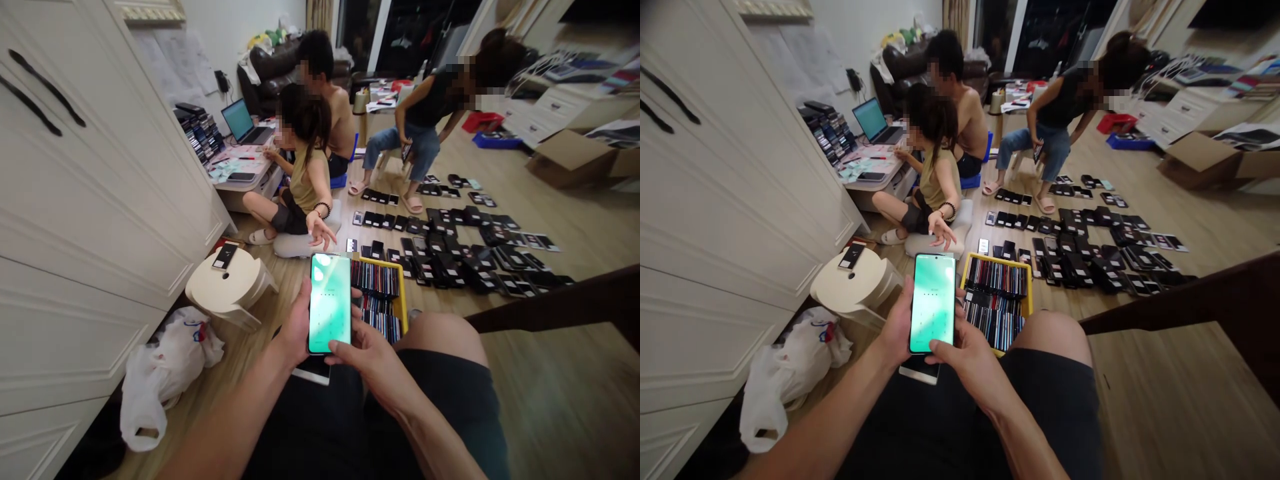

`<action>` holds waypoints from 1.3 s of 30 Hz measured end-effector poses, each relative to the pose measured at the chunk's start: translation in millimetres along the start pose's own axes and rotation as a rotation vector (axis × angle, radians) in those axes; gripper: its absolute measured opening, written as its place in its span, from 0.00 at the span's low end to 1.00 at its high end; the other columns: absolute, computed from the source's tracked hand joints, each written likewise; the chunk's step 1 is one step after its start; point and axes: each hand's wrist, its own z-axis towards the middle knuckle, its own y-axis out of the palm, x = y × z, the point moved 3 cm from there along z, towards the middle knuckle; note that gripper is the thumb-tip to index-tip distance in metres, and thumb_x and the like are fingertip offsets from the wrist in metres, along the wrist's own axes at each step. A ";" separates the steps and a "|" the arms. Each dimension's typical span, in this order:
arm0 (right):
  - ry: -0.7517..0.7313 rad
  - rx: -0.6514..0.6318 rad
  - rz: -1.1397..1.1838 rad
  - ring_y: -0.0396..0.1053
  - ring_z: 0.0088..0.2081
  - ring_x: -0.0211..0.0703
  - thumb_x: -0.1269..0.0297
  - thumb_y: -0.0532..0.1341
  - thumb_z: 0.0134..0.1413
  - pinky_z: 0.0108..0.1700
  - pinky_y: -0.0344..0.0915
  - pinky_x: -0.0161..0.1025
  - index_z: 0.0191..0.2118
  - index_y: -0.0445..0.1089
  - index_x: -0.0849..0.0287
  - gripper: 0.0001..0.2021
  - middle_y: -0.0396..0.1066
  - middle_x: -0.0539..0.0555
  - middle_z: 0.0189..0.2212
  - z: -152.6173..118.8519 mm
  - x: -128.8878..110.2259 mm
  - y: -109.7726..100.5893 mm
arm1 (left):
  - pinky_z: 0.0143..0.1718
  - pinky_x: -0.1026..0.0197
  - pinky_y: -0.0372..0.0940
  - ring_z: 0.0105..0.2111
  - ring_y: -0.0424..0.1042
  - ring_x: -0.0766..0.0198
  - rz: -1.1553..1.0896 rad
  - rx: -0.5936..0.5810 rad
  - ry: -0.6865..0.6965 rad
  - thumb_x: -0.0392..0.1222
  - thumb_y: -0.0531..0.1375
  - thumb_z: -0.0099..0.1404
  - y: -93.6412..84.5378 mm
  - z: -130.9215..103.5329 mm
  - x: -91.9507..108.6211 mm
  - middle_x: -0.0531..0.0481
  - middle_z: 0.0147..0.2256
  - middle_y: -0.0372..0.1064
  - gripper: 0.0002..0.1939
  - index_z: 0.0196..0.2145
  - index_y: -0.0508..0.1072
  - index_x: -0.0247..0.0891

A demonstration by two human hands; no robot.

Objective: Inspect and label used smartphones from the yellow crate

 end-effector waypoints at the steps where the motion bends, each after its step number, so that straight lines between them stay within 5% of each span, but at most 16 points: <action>1: 0.005 0.012 0.037 0.73 0.41 0.47 0.55 0.73 0.46 0.39 0.77 0.42 0.44 0.78 0.60 0.20 0.76 0.55 0.41 0.4 0.7 -0.3 | 0.42 0.54 0.71 0.37 0.78 0.50 0.008 0.010 0.001 0.71 0.39 0.69 -1.2 0.2 -0.1 0.32 0.38 0.77 0.46 0.51 0.76 0.25; 5: 0.035 0.078 0.188 0.74 0.40 0.47 0.50 0.73 0.47 0.34 0.77 0.42 0.44 0.78 0.60 0.22 0.74 0.58 0.49 4.5 0.9 0.6 | 0.44 0.52 0.71 0.41 0.78 0.47 0.030 0.051 -0.019 0.71 0.39 0.70 -2.5 1.5 1.6 0.31 0.40 0.78 0.46 0.52 0.75 0.25; 10: 0.049 0.011 0.252 0.75 0.41 0.48 0.51 0.70 0.52 0.38 0.77 0.44 0.51 0.76 0.55 0.22 0.76 0.55 0.44 11.3 -2.9 -3.7 | 0.48 0.52 0.69 0.45 0.77 0.47 -0.015 0.033 0.010 0.71 0.41 0.69 -5.3 5.7 8.8 0.31 0.43 0.77 0.45 0.53 0.75 0.26; 15: 0.039 0.009 0.133 0.76 0.44 0.49 0.47 0.68 0.55 0.41 0.75 0.41 0.49 0.78 0.58 0.23 0.78 0.60 0.44 19.3 -9.1 -24.1 | 0.49 0.51 0.69 0.45 0.77 0.48 -0.059 0.057 0.018 0.70 0.40 0.70 -19.6 10.6 20.5 0.32 0.43 0.77 0.45 0.55 0.73 0.26; 24: 0.074 0.101 -0.189 0.76 0.49 0.57 0.40 0.70 0.47 0.49 0.73 0.50 0.44 0.79 0.58 0.27 0.79 0.63 0.44 45.0 -27.5 -68.3 | 0.40 0.55 0.72 0.35 0.79 0.52 -0.075 0.158 0.131 0.70 0.38 0.70 -44.7 23.2 63.8 0.33 0.37 0.78 0.46 0.54 0.74 0.25; 28: 0.126 0.230 -0.193 0.77 0.47 0.60 0.39 0.74 0.34 0.48 0.73 0.50 0.40 0.80 0.58 0.30 0.80 0.63 0.41 62.1 -12.7 -103.3 | 0.40 0.50 0.73 0.36 0.79 0.50 -0.049 0.175 0.189 0.69 0.42 0.70 -69.8 30.8 85.0 0.34 0.39 0.78 0.42 0.56 0.72 0.27; 34: 0.183 0.285 -0.345 0.78 0.46 0.60 0.41 0.70 0.37 0.48 0.74 0.48 0.41 0.77 0.58 0.28 0.81 0.61 0.39 77.2 9.6 -128.6 | 0.44 0.43 0.74 0.43 0.78 0.48 -0.024 0.318 0.324 0.62 0.48 0.72 -125.8 41.5 107.5 0.39 0.55 0.73 0.30 0.60 0.68 0.39; 39: 0.153 0.230 -0.599 0.79 0.45 0.59 0.40 0.63 0.42 0.44 0.76 0.45 0.42 0.77 0.57 0.27 0.81 0.58 0.40 83.5 11.5 -128.3 | 0.41 0.41 0.74 0.39 0.79 0.47 -0.082 0.492 0.284 0.66 0.52 0.69 -191.3 41.1 108.6 0.39 0.45 0.77 0.31 0.56 0.70 0.39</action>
